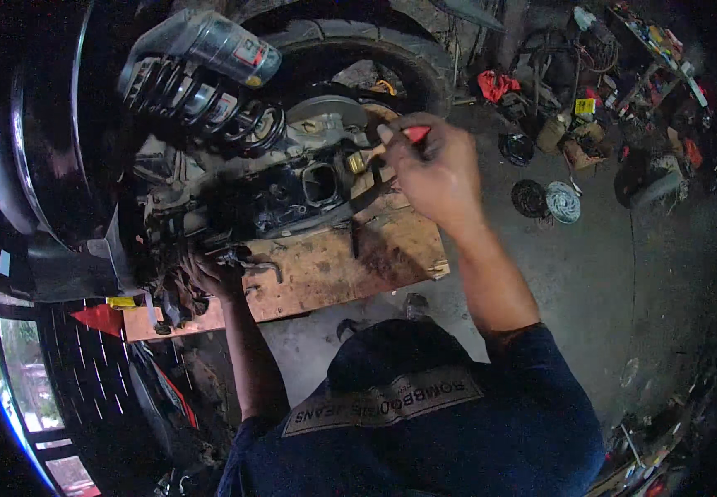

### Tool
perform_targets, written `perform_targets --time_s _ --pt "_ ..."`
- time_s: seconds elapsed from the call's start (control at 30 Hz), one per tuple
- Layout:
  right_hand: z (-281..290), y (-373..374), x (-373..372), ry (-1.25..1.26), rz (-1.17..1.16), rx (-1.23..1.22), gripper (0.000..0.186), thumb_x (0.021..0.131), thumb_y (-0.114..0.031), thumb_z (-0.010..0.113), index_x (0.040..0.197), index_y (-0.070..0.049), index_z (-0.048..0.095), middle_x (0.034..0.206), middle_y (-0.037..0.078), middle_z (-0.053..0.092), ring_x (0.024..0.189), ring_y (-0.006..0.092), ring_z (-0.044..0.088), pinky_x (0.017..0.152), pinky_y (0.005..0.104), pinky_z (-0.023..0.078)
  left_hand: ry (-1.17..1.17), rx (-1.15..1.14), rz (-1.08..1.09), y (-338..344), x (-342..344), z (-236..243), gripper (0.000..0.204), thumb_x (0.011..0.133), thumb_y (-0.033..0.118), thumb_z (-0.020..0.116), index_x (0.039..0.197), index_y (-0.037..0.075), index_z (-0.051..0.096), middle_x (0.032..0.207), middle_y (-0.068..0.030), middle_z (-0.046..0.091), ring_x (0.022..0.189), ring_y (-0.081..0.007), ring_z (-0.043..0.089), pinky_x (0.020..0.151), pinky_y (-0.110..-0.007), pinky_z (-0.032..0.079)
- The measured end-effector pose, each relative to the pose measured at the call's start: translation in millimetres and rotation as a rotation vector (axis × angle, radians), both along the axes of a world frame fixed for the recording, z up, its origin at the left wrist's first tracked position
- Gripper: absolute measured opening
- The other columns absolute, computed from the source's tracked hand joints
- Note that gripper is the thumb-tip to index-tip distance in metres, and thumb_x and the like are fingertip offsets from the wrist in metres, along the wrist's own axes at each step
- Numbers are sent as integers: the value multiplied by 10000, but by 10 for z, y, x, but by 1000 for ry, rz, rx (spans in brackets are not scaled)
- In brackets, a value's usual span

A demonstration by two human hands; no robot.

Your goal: The person works on a disassembled mechanical assembly, likely a motorcycle engine, on a wooden workbench. They use a T-handle wrench to tighten bolts on the engine block and then use a small brush to clean the interior of a metal casing component.

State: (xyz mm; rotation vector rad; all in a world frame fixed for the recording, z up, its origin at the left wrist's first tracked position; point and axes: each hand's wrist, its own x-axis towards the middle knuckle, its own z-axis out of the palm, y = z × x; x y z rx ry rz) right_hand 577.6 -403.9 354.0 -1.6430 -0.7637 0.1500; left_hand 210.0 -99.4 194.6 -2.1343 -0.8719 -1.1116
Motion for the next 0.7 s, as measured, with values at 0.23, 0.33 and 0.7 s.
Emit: perform_targets --time_s 0.23,0.33,0.7 --pt "-418 -47 -182 -105 -56 128 107 897 -134 636 952 -46 660 833 44 676 719 117 624 609 300 493 -81 -133 -84 -127 156 234 435 939 172 434 1333 -12 408 1295 -197 535 1216 -403 497 1058 -560 332" --pt "-529 -347 -37 269 -263 563 256 899 -281 663 1020 -64 603 928 71 641 695 145 619 570 285 487 -97 -167 -123 -421 376 469 410 928 163 417 1299 -6 458 1287 -192 546 1219 -400 495 1083 -543 312" --pt "-2108 230 -184 1694 201 802 315 930 -394 601 977 -82 604 816 55 645 647 154 600 575 304 525 -140 87 -114 -417 486 414 385 975 244 377 1241 2 515 1205 -183 599 1118 -381 565 1011 -493 409"
